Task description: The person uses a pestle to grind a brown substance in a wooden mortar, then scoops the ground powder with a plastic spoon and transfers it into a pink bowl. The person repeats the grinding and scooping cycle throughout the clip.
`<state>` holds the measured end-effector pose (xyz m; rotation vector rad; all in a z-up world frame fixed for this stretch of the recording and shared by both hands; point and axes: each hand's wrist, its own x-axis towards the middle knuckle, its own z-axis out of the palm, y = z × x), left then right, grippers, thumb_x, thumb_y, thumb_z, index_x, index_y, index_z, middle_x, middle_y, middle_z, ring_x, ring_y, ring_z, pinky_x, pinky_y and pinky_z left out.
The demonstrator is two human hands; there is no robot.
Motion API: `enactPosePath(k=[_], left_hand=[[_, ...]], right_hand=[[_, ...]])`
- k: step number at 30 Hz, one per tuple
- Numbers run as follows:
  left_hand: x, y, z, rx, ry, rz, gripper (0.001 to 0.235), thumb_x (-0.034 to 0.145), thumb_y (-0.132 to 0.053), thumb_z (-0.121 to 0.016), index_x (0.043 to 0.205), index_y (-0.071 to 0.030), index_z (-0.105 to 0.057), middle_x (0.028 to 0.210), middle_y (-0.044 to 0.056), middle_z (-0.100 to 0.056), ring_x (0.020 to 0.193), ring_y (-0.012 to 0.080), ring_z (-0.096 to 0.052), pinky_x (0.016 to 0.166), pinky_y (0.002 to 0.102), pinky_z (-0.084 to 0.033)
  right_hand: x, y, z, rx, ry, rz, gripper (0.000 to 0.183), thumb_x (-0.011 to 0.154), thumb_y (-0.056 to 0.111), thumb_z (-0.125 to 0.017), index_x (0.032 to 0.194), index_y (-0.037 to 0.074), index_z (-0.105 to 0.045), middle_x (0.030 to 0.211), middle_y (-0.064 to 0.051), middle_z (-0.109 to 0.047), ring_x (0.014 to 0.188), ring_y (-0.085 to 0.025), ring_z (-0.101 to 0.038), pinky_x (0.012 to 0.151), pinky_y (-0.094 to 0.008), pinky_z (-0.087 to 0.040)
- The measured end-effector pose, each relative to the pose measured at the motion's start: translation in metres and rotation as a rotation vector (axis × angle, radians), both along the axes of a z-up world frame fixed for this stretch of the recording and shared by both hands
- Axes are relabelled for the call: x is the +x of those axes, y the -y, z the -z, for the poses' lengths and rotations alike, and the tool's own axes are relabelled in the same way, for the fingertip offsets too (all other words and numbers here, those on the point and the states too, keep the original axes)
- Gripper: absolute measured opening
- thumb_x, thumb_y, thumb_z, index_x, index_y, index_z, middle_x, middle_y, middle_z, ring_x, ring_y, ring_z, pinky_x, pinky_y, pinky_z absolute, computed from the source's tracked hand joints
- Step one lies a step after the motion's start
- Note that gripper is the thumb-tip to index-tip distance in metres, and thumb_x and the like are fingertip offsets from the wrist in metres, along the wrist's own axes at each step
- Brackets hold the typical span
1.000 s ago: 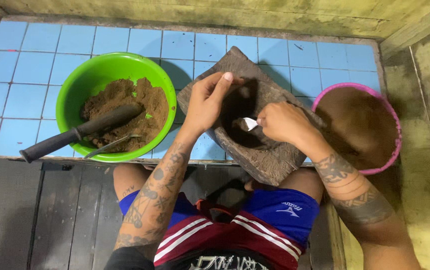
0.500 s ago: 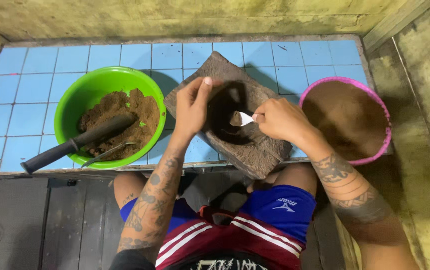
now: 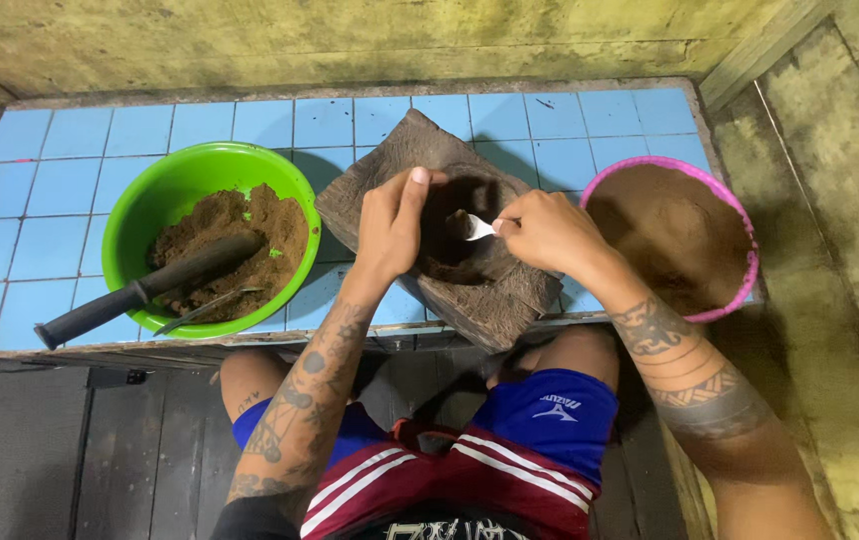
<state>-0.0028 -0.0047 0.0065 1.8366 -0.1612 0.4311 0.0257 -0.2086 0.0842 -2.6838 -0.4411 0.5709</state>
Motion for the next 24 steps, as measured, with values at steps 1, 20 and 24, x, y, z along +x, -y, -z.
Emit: enactPosePath(k=[1, 20, 24], left_hand=[[-0.002, 0.005, -0.004, 0.002, 0.000, 0.004, 0.050, 0.110, -0.042, -0.038, 0.110, -0.011, -0.077, 0.095, 0.021, -0.075, 0.100, 0.0476, -0.070, 0.089, 0.053, -0.054], [0.048, 0.107, -0.061, -0.045, -0.331, 0.146, 0.086, 0.095, -0.065, -0.014, 0.113, -0.008, -0.077, 0.121, 0.016, -0.076, 0.124, 0.0339, -0.063, 0.109, 0.044, -0.039], [0.065, 0.157, -0.067, -0.079, -0.375, 0.192, 0.093, 0.084, -0.070, -0.012, 0.103, -0.010, -0.080, 0.113, 0.008, -0.082, 0.116, 0.0197, -0.073, 0.107, 0.034, -0.043]], right_hand=[[0.000, 0.001, 0.000, 0.002, 0.000, 0.004, 0.039, 0.098, 0.024, -0.051, 0.118, 0.003, -0.077, 0.104, -0.027, -0.076, 0.106, -0.050, -0.069, 0.091, -0.062, -0.054], [0.006, 0.091, -0.030, 0.059, 0.075, 0.124, 0.025, 0.096, 0.024, -0.056, 0.092, 0.011, -0.077, 0.093, -0.015, -0.077, 0.095, -0.036, -0.067, 0.084, -0.049, -0.047], [0.000, 0.151, -0.038, 0.040, 0.116, 0.218, 0.028, 0.098, 0.022, -0.055, 0.087, 0.011, -0.077, 0.087, -0.001, -0.079, 0.076, -0.019, -0.064, 0.068, -0.040, -0.042]])
